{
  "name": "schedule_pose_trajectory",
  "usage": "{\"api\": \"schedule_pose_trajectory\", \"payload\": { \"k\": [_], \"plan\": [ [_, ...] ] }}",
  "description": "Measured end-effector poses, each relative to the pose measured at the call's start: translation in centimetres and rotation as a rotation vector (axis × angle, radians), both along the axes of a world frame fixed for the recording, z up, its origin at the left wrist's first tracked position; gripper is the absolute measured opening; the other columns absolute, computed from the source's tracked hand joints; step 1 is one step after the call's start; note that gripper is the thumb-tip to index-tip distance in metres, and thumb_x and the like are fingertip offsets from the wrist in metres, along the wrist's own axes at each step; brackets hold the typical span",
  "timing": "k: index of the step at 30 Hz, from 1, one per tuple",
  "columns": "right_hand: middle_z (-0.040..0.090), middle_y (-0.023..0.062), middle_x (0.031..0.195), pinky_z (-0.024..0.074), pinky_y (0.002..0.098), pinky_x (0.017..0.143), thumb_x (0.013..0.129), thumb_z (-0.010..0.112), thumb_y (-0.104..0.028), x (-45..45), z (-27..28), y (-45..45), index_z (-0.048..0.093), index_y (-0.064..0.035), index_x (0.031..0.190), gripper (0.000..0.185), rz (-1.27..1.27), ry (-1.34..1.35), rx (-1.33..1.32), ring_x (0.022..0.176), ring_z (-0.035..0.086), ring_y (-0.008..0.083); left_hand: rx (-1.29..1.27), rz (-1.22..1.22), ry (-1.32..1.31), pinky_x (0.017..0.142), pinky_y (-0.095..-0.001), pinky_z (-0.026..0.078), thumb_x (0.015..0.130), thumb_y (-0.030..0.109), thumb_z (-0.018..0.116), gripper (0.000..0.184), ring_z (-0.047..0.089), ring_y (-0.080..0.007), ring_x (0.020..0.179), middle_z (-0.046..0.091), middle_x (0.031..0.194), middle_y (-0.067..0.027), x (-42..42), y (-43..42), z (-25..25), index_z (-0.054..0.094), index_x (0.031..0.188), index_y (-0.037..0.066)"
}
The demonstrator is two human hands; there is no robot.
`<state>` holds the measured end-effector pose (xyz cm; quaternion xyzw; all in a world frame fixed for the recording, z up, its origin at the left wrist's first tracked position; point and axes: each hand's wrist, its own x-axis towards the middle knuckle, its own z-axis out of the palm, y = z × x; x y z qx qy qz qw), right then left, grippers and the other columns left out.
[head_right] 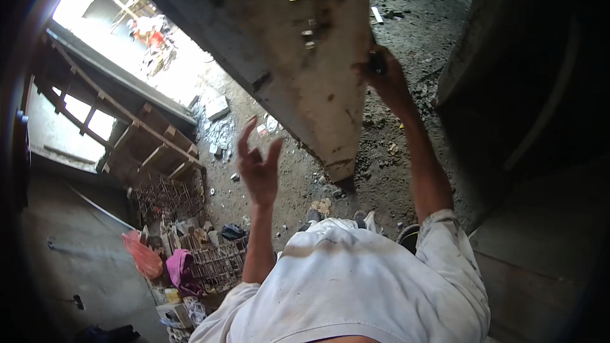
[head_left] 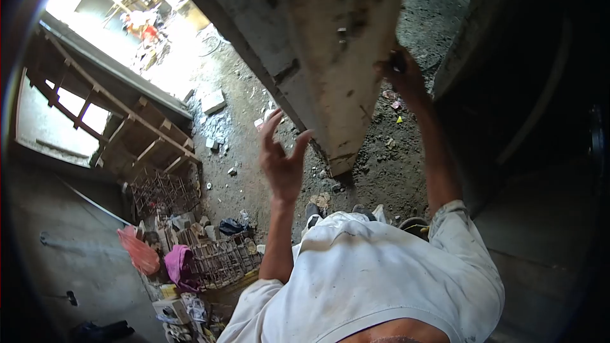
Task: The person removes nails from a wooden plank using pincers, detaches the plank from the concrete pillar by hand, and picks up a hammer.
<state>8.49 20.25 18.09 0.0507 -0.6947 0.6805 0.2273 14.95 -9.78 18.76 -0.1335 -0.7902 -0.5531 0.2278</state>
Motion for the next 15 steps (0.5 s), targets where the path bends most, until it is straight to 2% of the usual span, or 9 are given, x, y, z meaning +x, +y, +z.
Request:
{"api": "schedule_pose_trajectory", "payload": {
  "k": [1, 2, 3, 4, 5, 9, 11, 13, 15],
  "plan": [
    [0.065, 0.0032, 0.096, 0.0503, 0.0239, 0.067, 0.085, 0.076, -0.017, 0.8, -0.1, 1.0, 0.052, -0.0002, 0.124, 0.048, -0.034, -0.061, 0.014, 0.082, 0.06, 0.0074, -0.006, -0.052, -0.065, 0.053, -0.0188, 0.041, 0.079, 0.016, 0.082, 0.066, 0.053, -0.0042, 0.069, 0.061, 0.13, -0.0083, -0.3, 0.9, -0.1, 0.05, 0.135, 0.006],
    [0.065, 0.0028, 0.095, 0.049, 0.0229, 0.064, 0.085, 0.076, -0.016, 1.9, -0.1, 1.9, 0.052, -0.0004, 0.124, 0.048, -0.068, -0.123, 0.029, 0.08, 0.059, 0.0066, -0.077, -0.087, 0.064, 0.046, -0.0189, 0.037, 0.081, 0.013, 0.08, 0.066, 0.035, -0.0004, 0.047, 0.057, 0.138, -0.0076, -1.0, 2.0, -0.2, 0.048, 0.14, 0.009],
    [0.065, 0.0022, 0.094, 0.0475, 0.0225, 0.061, 0.085, 0.075, -0.015, 2.9, -0.3, 2.4, 0.052, -0.0007, 0.123, 0.047, -0.071, -0.08, -0.007, 0.078, 0.059, 0.0062, -0.243, -0.047, 0.13, 0.064, -0.0265, 0.05, 0.078, 0.019, 0.082, 0.073, 0.055, -0.0099, 0.062, 0.058, 0.137, -0.0104, -2.0, 2.8, -0.5, 0.047, 0.141, 0.009],
    [0.064, 0.0016, 0.093, 0.0461, 0.022, 0.059, 0.085, 0.074, -0.014, 3.9, -0.8, 3.0, 0.052, -0.001, 0.123, 0.045, -0.073, -0.037, -0.044, 0.075, 0.058, 0.0058, -0.194, -0.131, -0.111, 0.087, -0.0335, 0.05, 0.077, 0.023, 0.083, 0.073, 0.063, -0.0192, 0.092, 0.058, 0.135, -0.0123, -2.1, 4.0, -0.3, 0.047, 0.14, 0.011],
    [0.064, 0.0017, 0.094, 0.0459, 0.0221, 0.058, 0.086, 0.074, -0.013, 4.9, -2.4, 4.3, 0.052, -0.001, 0.123, 0.044, -0.091, -0.047, -0.053, 0.075, 0.058, 0.0062, -0.203, -0.243, -0.14, 0.089, -0.034, 0.05, 0.078, 0.022, 0.082, 0.069, 0.064, -0.0197, 0.104, 0.059, 0.135, -0.0117, -2.4, 5.0, -0.6, 0.05, 0.137, 0.012],
    [0.063, 0.004, 0.098, 0.0458, 0.0238, 0.056, 0.085, 0.071, -0.007, 10.5, -3.9, 5.8, 0.052, -0.0017, 0.121, 0.041, -0.249, -0.144, -0.108, 0.075, 0.058, 0.0089, -0.441, -0.457, -0.397, 0.077, -0.035, 0.056, 0.081, 0.028, 0.079, 0.042, 0.071, -0.0195, 0.092, 0.066, 0.123, -0.0085, -0.8, 7.7, -0.4, 0.066, 0.118, 0.011],
    [0.063, 0.0062, 0.1, 0.0478, 0.0265, 0.06, 0.088, 0.07, -0.012, 12.8, -5.3, 7.2, 0.051, -0.0015, 0.125, 0.043, -0.283, -0.14, -0.087, 0.079, 0.06, 0.0122, -0.337, -0.475, -0.108, 0.076, -0.0363, 0.056, 0.082, 0.032, 0.077, 0.037, 0.071, -0.0225, 0.092, 0.068, 0.117, -0.0066, 1.1, 8.9, -2.3, 0.069, 0.112, 0.013],
    [0.063, 0.0084, 0.103, 0.0499, 0.0293, 0.065, 0.09, 0.069, -0.018, 15.0, -6.2, 7.7, 0.049, -0.0012, 0.128, 0.046, -0.337, -0.139, -0.06, 0.082, 0.061, 0.0155, -0.363, -0.542, -0.125, 0.076, -0.0366, 0.056, 0.082, 0.032, 0.077, 0.038, 0.07, -0.0244, 0.092, 0.067, 0.117, -0.006, 2.6, 9.7, -2.7, 0.068, 0.114, 0.013],
    [0.061, 0.013, 0.111, 0.0463, 0.0363, 0.095, 0.097, 0.06, -0.031, 16.2, -6.5, 7.7, 0.042, -0.0012, 0.137, 0.054, -0.023, 0.093, -0.314, 0.105, 0.06, 0.023, -0.391, -0.599, -0.092, 0.075, -0.0372, 0.056, 0.079, 0.03, 0.078, 0.044, 0.07, -0.0269, 0.093, 0.067, 0.117, -0.0044, 3.9, 10.6, -3.5, 0.065, 0.118, 0.015]
  ]
}}
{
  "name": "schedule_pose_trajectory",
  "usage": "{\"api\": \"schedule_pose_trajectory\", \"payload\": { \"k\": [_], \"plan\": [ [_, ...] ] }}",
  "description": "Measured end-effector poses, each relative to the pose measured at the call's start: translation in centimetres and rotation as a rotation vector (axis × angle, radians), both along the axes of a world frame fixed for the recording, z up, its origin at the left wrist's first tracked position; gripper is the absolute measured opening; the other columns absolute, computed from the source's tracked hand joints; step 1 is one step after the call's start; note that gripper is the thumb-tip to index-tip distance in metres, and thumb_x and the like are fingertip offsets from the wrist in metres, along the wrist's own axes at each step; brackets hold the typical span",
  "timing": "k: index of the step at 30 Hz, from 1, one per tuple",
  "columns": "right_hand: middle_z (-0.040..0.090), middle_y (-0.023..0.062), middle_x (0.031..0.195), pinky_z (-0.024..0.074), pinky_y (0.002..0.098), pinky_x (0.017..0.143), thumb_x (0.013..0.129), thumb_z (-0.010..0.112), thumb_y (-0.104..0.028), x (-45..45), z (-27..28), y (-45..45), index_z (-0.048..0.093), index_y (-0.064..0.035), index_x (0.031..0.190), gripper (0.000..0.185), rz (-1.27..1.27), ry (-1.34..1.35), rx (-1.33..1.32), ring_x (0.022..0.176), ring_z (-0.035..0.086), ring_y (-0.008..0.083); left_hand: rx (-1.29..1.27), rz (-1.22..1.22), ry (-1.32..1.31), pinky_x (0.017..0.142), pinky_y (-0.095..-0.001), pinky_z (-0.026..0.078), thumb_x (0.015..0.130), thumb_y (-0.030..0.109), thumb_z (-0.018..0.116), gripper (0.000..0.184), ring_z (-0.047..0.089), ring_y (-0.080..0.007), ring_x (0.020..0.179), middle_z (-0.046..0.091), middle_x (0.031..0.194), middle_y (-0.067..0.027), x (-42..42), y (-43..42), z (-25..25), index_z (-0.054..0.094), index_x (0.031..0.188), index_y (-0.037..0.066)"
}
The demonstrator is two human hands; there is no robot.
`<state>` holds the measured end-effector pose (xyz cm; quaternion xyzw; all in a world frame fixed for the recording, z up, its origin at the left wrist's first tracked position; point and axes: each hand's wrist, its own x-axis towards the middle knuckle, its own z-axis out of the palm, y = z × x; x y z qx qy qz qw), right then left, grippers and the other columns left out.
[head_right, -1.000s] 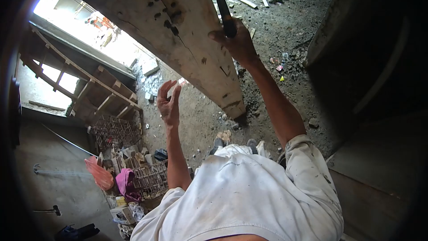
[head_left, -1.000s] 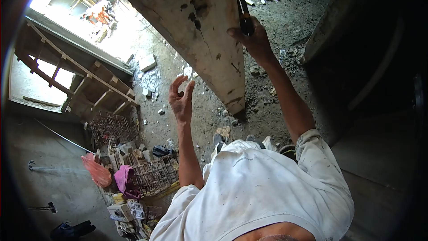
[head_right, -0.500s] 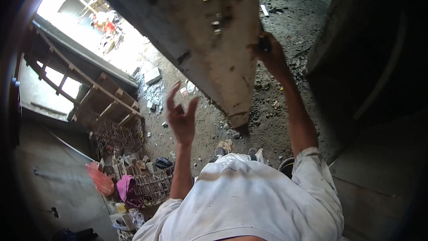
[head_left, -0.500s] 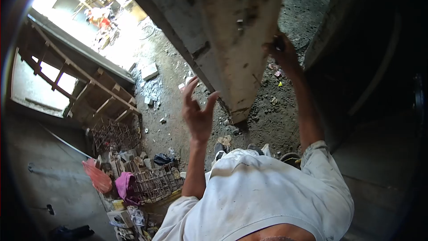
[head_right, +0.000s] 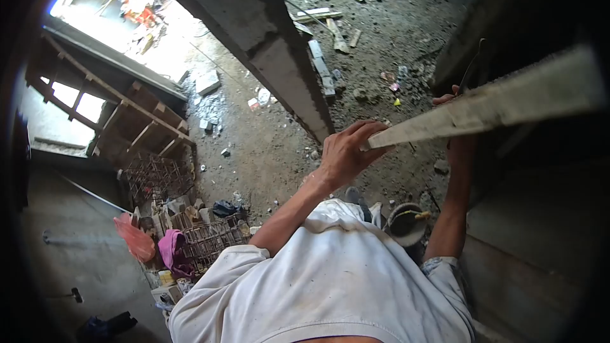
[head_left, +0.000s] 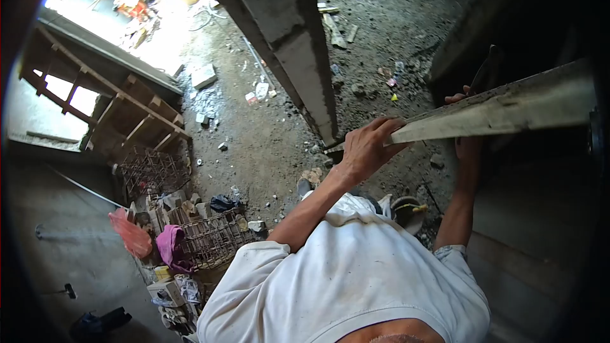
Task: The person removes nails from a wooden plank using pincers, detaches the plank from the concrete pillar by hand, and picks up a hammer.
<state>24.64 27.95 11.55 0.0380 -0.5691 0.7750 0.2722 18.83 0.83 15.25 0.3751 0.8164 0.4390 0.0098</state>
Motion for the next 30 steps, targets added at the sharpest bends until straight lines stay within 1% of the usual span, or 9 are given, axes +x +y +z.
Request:
{"api": "schedule_pose_trajectory", "payload": {
  "k": [1, 4, 7, 9, 11, 13, 16, 21, 30],
  "plan": [
    [0.061, 0.0161, 0.118, 0.0395, 0.041, 0.107, 0.099, 0.05, -0.045, 0.6, -0.2, 0.7, 0.038, -0.0009, 0.141, 0.062, 0.095, 0.001, -0.019, 0.118, 0.056, 0.0269, 0.005, -0.013, -0.014, 0.075, -0.0372, 0.056, 0.079, 0.03, 0.078, 0.044, 0.07, -0.0269, 0.093, 0.067, 0.117, -0.0044, 0.6, 0.4, -0.4, 0.065, 0.118, 0.015],
    [0.06, 0.0168, 0.119, 0.0387, 0.0425, 0.108, 0.101, 0.04, -0.05, 2.9, 1.5, -0.5, 0.038, -0.0002, 0.141, 0.064, 0.329, 0.128, -0.254, 0.117, 0.055, 0.0286, -0.031, -0.114, 0.034, 0.076, -0.0372, 0.057, 0.073, 0.025, 0.08, 0.055, 0.069, -0.0271, 0.096, 0.067, 0.117, -0.0056, 2.3, 0.8, -1.3, 0.061, 0.124, 0.016],
    [0.059, 0.015, 0.117, 0.0355, 0.0453, 0.111, 0.102, 0.042, -0.041, 6.0, -0.1, 0.2, 0.041, -0.0002, 0.14, 0.056, -0.029, -0.025, 0.033, 0.116, 0.055, 0.0287, -0.002, -0.159, 0.139, 0.076, -0.0363, 0.057, 0.071, 0.024, 0.08, 0.056, 0.069, -0.0259, 0.097, 0.068, 0.114, -0.0059, 2.8, 0.7, -2.6, 0.062, 0.123, 0.015],
    [0.058, 0.0137, 0.118, 0.0354, 0.0461, 0.11, 0.102, 0.043, -0.038, 7.3, 3.9, -0.1, 0.039, -0.0003, 0.14, 0.054, -0.446, 0.046, 1.593, 0.114, 0.055, 0.0285, 0.091, -0.173, 0.111, 0.074, -0.0353, 0.058, 0.071, 0.023, 0.08, 0.052, 0.07, -0.0247, 0.092, 0.069, 0.109, -0.0068, 3.1, -0.3, -2.0, 0.063, 0.119, 0.012],
    [0.058, 0.0127, 0.116, 0.04, 0.0452, 0.106, 0.104, 0.041, -0.038, 7.7, 6.2, -0.2, 0.037, -0.0009, 0.141, 0.053, -0.364, 0.023, 1.543, 0.111, 0.056, 0.0263, 0.207, -0.168, 0.177, 0.066, -0.034, 0.058, 0.069, 0.027, 0.081, 0.05, 0.071, -0.0228, 0.086, 0.07, 0.1, -0.0048, 3.0, -1.9, 0.1, 0.064, 0.114, 0.013],
    [0.058, 0.0111, 0.114, 0.0445, 0.043, 0.1, 0.103, 0.045, -0.036, 7.4, 7.9, -4.3, 0.035, -0.0017, 0.142, 0.052, -0.122, 0.123, 0.365, 0.106, 0.057, 0.0234, 0.243, -0.159, 0.312, 0.058, -0.0342, 0.054, 0.07, 0.029, 0.081, 0.045, 0.069, -0.021, 0.077, 0.068, 0.09, -0.0028, 3.1, -3.3, 2.4, 0.064, 0.109, 0.012],
    [0.056, 0.0104, 0.106, 0.0466, 0.0397, 0.094, 0.097, 0.057, -0.039, 7.2, 12.8, -9.4, 0.038, 0.0004, 0.139, 0.061, -0.245, 0.086, 0.44, 0.099, 0.057, 0.0224, 0.341, -0.149, 0.357, 0.056, -0.0343, 0.052, 0.074, 0.029, 0.08, 0.042, 0.068, -0.0209, 0.074, 0.067, 0.086, -0.0025, 3.7, -7.3, 5.3, 0.064, 0.109, 0.012],
    [0.052, 0.0109, 0.13, 0.0481, 0.0275, 0.072, 0.086, 0.073, -0.014, 6.0, 12.0, -15.9, 0.033, -0.0011, 0.145, 0.072, -0.491, -0.134, 0.391, 0.099, 0.055, 0.0172, 0.374, -0.094, 0.201, 0.066, -0.0367, 0.055, 0.082, 0.029, 0.076, 0.034, 0.068, -0.0276, 0.078, 0.069, 0.093, -0.0073, 3.9, -17.3, 6.1, 0.065, 0.107, 0.009],
    [0.054, 0.0113, 0.128, 0.0471, 0.0313, 0.09, 0.085, 0.076, -0.02, -2.3, 16.0, -36.5, 0.04, 0.0016, 0.139, 0.069, 0.141, -0.069, 0.524, 0.114, 0.054, 0.0194, 0.432, 0.241, 0.001, 0.069, -0.0357, 0.054, 0.087, 0.023, 0.074, 0.024, 0.07, -0.0248, 0.077, 0.07, 0.089, -0.0107, 5.2, -36.3, 4.0, 0.07, 0.101, 0.005]
  ]
}}
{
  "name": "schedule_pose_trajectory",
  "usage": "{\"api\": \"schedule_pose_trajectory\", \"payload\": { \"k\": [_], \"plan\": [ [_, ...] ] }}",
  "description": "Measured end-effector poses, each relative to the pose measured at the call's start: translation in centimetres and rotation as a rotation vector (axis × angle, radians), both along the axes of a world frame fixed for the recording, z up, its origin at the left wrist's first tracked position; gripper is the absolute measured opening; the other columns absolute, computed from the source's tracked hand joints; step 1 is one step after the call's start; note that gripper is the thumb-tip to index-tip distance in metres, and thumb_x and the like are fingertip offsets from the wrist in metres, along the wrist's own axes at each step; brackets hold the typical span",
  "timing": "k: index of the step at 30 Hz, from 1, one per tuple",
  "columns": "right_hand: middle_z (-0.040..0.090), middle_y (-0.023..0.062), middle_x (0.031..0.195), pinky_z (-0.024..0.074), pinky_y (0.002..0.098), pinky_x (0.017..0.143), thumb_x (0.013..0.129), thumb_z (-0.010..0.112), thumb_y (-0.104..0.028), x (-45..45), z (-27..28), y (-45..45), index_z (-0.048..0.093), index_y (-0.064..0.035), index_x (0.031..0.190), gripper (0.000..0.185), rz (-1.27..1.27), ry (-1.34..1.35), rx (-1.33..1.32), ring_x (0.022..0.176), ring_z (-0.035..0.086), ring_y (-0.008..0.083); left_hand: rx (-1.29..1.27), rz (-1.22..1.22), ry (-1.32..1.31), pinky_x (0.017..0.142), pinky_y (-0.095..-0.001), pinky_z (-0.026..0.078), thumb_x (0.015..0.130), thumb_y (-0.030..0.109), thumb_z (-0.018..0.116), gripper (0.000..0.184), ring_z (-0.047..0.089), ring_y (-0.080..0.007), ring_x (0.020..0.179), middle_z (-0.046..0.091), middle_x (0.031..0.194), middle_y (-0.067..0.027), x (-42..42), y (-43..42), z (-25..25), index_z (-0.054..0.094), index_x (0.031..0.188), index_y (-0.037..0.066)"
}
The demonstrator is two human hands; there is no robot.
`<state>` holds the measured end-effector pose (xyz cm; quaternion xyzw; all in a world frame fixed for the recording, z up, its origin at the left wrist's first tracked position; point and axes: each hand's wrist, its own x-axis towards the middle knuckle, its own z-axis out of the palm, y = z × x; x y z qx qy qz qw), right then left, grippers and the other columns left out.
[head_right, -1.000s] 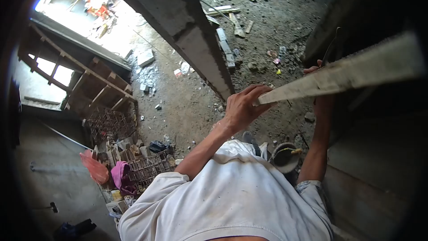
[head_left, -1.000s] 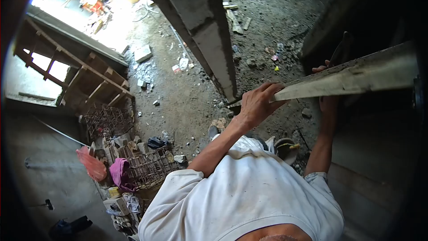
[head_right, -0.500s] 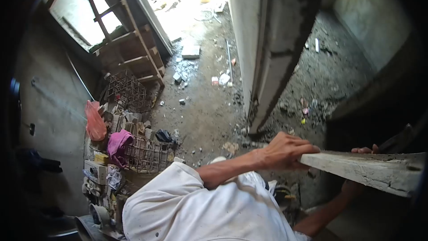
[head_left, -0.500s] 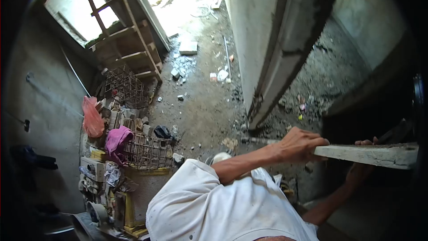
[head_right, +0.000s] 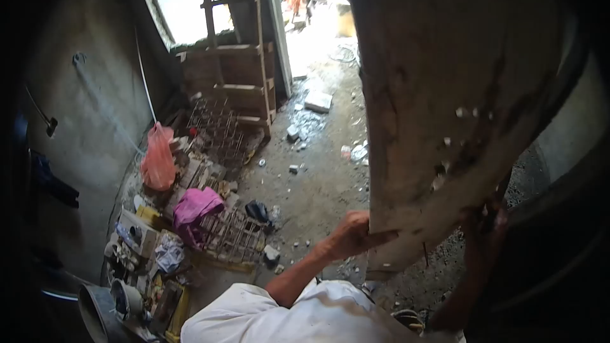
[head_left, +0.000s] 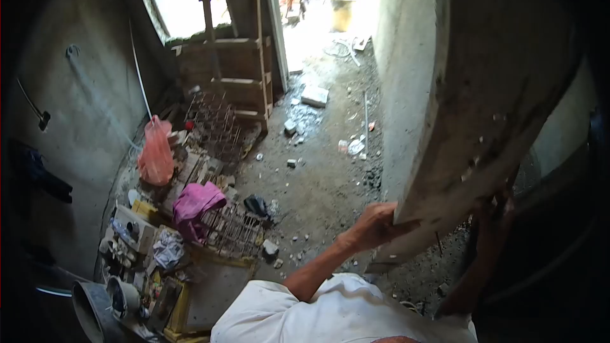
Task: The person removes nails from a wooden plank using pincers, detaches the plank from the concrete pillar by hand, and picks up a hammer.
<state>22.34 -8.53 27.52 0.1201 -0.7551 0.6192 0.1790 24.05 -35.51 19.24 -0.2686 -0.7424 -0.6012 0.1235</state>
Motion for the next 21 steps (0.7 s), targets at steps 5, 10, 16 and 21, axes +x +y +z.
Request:
{"api": "schedule_pose_trajectory", "payload": {
  "k": [5, 10, 16, 21],
  "plan": [
    [0.057, 0.0121, 0.124, 0.0539, 0.0286, 0.083, 0.083, 0.078, -0.014, -2.7, 1.6, -9.7, 0.043, 0.0029, 0.135, 0.065, 0.102, -0.004, -0.086, 0.108, 0.06, 0.0193, 0.049, 0.161, 0.042, 0.057, -0.0366, 0.049, 0.086, 0.026, 0.075, 0.025, 0.064, -0.0253, 0.061, 0.065, 0.075, -0.0133, 0.2, -6.3, 0.4, 0.068, 0.096, 0.004],
    [0.066, 0.0069, 0.103, 0.0567, 0.0268, 0.075, 0.082, 0.077, -0.01, -5.6, 3.6, -18.2, 0.048, -0.0005, 0.127, 0.054, 0.358, -0.02, -0.071, 0.091, 0.066, 0.0142, 0.123, 0.771, 0.15, 0.067, -0.0347, 0.047, 0.091, 0.016, 0.066, 0.021, 0.058, -0.0203, 0.08, 0.058, 0.091, -0.0131, -1.4, -11.9, -5.6, 0.062, 0.108, 0.004],
    [0.062, 0.0065, 0.087, 0.0514, 0.0339, 0.064, 0.089, 0.071, -0.035, -11.2, 5.9, -24.4, 0.052, -0.0059, 0.124, 0.05, 0.41, 0.111, 0.123, 0.069, 0.06, 0.0151, -0.704, 1.321, 0.595, 0.088, -0.0394, 0.044, 0.098, 0.021, 0.054, 0.035, 0.051, -0.0249, 0.106, 0.049, 0.121, -0.0122, -7.0, -22.3, -6.5, 0.05, 0.128, 0.003],
    [0.062, 0.0094, 0.101, 0.0527, 0.0335, 0.072, 0.084, 0.077, -0.036, -17.5, 7.8, -25.9, 0.048, -0.0099, 0.125, 0.056, 0.351, 0.235, 0.172, 0.086, 0.063, 0.0153, -0.367, 1.274, 0.327, 0.102, -0.0495, 0.034, 0.097, 0.03, 0.048, 0.054, 0.046, -0.0366, 0.119, 0.043, 0.136, -0.0217, -18.6, -28.0, -4.6, 0.039, 0.14, -0.003]
  ]
}}
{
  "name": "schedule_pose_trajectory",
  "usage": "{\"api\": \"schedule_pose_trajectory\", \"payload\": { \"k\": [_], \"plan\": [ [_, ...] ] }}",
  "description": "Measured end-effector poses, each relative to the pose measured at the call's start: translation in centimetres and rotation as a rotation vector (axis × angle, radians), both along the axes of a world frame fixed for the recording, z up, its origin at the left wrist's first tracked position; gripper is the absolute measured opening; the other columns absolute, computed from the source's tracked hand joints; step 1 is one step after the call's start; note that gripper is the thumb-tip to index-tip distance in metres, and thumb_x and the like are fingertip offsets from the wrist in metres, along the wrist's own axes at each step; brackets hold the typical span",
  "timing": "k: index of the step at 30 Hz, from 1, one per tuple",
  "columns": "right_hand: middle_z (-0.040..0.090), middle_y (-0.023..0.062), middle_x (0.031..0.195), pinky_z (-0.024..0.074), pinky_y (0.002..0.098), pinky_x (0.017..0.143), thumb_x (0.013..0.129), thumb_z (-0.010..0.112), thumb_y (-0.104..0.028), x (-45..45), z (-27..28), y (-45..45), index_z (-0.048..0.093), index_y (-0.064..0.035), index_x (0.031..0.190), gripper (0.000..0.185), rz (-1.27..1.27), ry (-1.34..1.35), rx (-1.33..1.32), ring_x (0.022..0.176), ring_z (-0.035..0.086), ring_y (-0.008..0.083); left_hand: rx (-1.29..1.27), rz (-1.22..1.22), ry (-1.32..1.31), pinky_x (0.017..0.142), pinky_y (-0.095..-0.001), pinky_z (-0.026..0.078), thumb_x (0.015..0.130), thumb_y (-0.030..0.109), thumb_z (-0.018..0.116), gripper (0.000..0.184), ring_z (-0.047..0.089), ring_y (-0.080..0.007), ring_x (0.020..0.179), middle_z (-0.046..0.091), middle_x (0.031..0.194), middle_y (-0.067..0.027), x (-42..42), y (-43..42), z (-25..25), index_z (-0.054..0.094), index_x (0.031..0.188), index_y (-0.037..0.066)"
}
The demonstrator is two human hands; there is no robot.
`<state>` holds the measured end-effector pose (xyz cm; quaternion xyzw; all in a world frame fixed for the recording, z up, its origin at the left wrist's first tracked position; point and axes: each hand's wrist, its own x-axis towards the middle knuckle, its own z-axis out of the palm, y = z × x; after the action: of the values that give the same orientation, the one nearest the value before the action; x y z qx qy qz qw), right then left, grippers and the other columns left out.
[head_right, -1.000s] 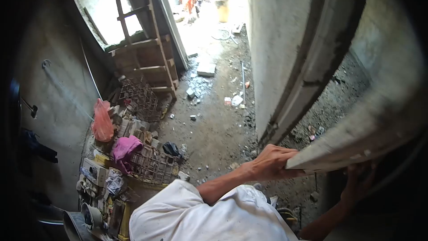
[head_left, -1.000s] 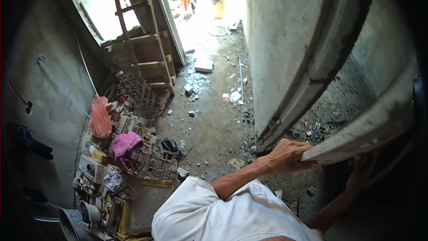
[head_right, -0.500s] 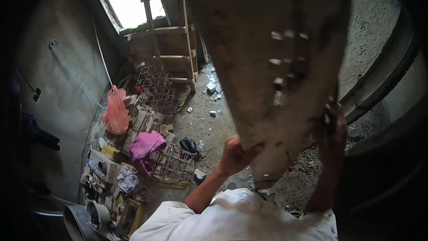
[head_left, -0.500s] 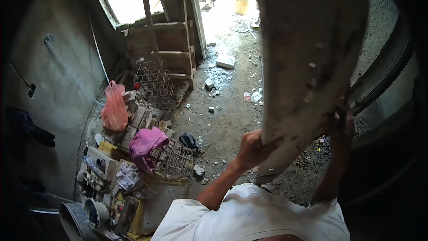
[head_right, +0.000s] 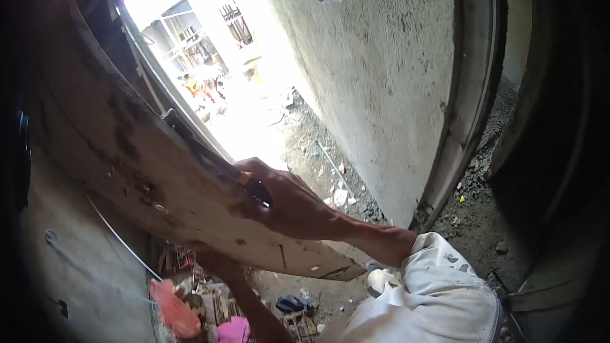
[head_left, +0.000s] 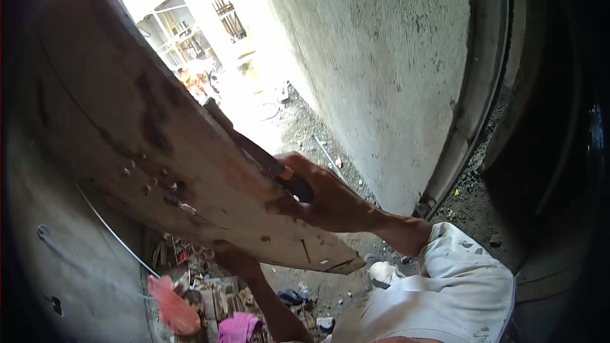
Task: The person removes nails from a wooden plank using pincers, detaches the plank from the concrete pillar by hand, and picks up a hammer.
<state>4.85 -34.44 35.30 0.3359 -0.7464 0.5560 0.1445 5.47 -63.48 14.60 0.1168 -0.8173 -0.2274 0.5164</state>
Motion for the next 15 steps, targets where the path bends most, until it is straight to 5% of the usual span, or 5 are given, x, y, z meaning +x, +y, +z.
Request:
{"api": "schedule_pose_trajectory", "payload": {
  "k": [2, 4, 6, 12, 15],
  "plan": [
    [0.061, 0.0089, 0.098, 0.052, 0.0335, 0.073, 0.085, 0.077, -0.036, -3.5, 0.2, -0.3, 0.048, -0.0103, 0.124, 0.055, -0.01, 0.081, -0.072, 0.085, 0.062, 0.0153, 0.193, -0.089, -0.018, 0.106, -0.0525, 0.031, 0.096, 0.032, 0.048, 0.061, 0.044, -0.0397, 0.124, 0.041, 0.141, -0.0253, -6.4, -4.4, -1.6, 0.036, 0.143, -0.004],
    [0.067, 0.0128, 0.09, 0.0507, 0.0369, 0.066, 0.088, 0.072, -0.022, -7.0, -0.1, -0.1, 0.042, -0.0093, 0.13, 0.053, -0.016, 0.13, -0.128, 0.072, 0.066, 0.0225, -0.839, 0.371, 0.044, 0.115, -0.0512, 0.024, 0.098, 0.033, 0.044, 0.061, 0.035, -0.0417, 0.136, 0.034, 0.148, -0.0262, -13.3, -6.5, -2.6, 0.034, 0.145, -0.004],
    [0.065, 0.0115, 0.089, 0.0492, 0.0359, 0.064, 0.089, 0.07, -0.019, -12.0, -0.2, 0.6, 0.041, -0.0105, 0.131, 0.052, -0.023, 0.184, -0.175, 0.069, 0.064, 0.0213, -0.927, 0.303, 0.302, 0.12, -0.0494, 0.017, 0.098, 0.031, 0.044, 0.059, 0.026, -0.0419, 0.142, 0.031, 0.152, -0.0251, -20.8, -5.0, 0.4, 0.033, 0.146, -0.002],
    [0.055, 0.0074, 0.08, 0.0459, 0.0358, 0.06, 0.089, 0.072, -0.031, -22.1, -2.3, 0.6, 0.041, -0.0094, 0.123, 0.052, -0.28, 0.071, -0.232, 0.065, 0.052, 0.0145, 0.644, -1.04, 0.033, 0.083, -0.0318, 0.044, 0.1, 0.029, 0.052, 0.028, 0.051, -0.0133, 0.092, 0.052, 0.099, -0.0038, -33.2, 0.8, 6.8, 0.055, 0.112, 0.004],
    [0.062, 0.0108, 0.09, 0.0506, 0.0357, 0.067, 0.089, 0.072, -0.03, -26.7, -4.5, 0.2, 0.04, -0.0065, 0.127, 0.055, -0.483, 0.041, -0.249, 0.073, 0.061, 0.0162, 0.356, -1.128, 0.007, 0.063, -0.0307, 0.038, 0.101, 0.04, 0.051, 0.038, 0.045, -0.0094, 0.074, 0.052, 0.082, 0.0031, -40.2, 4.0, 9.5, 0.058, 0.093, 0.004]
  ]
}}
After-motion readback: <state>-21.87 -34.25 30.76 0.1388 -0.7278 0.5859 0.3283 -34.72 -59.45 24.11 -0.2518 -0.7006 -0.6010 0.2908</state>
